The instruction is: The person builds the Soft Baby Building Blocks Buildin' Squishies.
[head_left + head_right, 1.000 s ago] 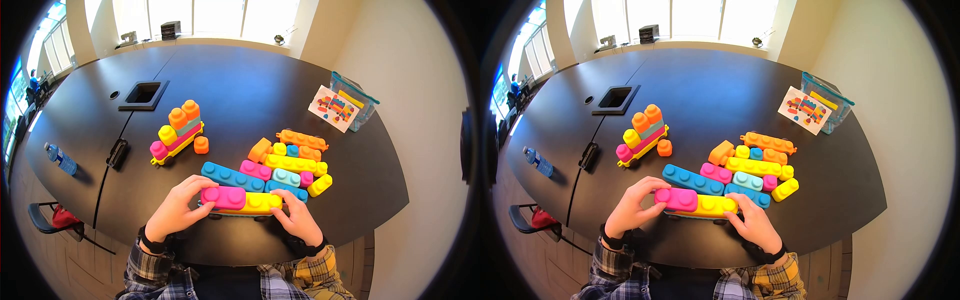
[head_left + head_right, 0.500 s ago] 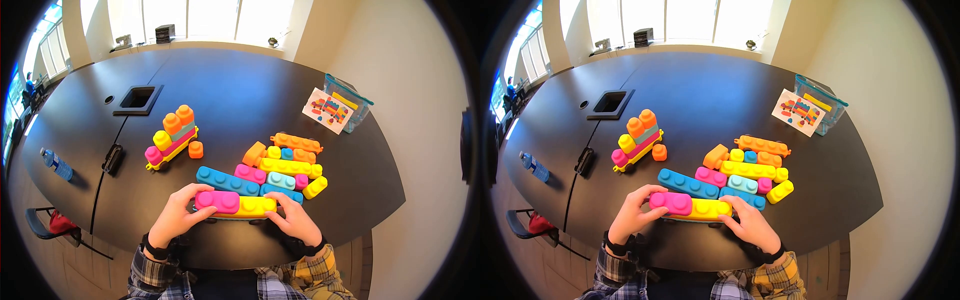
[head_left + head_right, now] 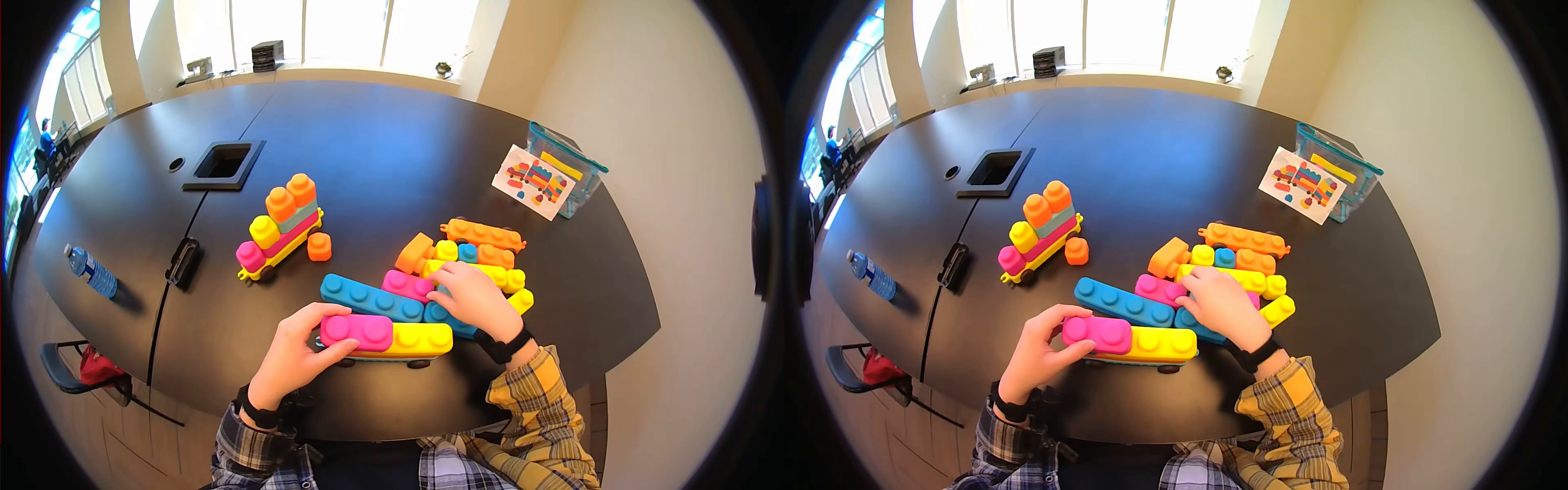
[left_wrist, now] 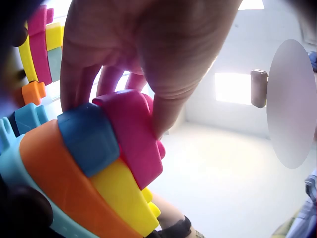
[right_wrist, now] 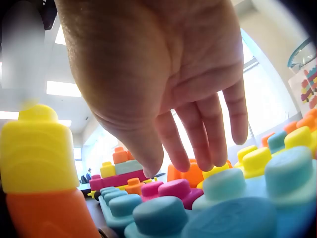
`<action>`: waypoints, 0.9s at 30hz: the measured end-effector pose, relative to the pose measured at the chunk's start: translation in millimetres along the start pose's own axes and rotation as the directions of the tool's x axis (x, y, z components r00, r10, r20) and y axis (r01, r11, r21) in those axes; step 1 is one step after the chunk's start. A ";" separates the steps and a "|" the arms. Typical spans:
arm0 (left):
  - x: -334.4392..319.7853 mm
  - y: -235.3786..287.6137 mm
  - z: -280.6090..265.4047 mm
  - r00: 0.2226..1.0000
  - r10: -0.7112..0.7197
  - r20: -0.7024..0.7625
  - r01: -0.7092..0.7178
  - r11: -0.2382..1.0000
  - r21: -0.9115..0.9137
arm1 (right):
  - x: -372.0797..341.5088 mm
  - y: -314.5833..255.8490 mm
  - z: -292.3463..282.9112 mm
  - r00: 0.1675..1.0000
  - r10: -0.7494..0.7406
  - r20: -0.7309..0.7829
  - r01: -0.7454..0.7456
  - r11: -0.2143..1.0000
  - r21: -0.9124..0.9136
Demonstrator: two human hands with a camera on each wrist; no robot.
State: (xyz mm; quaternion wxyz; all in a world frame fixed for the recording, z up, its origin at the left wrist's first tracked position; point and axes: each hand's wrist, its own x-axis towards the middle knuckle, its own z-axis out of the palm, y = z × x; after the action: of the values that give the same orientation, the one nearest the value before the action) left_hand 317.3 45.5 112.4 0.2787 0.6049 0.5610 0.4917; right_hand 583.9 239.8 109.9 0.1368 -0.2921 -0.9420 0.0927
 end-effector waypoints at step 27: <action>-0.7 0.7 0.3 0.999 -0.038 0.004 0.038 0.999 0.010 | -69.5 -47.7 -22.2 0.970 0.224 -0.095 -0.107 0.743 0.661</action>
State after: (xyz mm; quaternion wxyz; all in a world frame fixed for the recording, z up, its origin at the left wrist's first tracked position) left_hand 317.9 44.7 112.8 0.2863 0.5965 0.5741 0.4822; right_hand 620.9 163.1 129.0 0.2999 -0.3156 -0.8059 0.4011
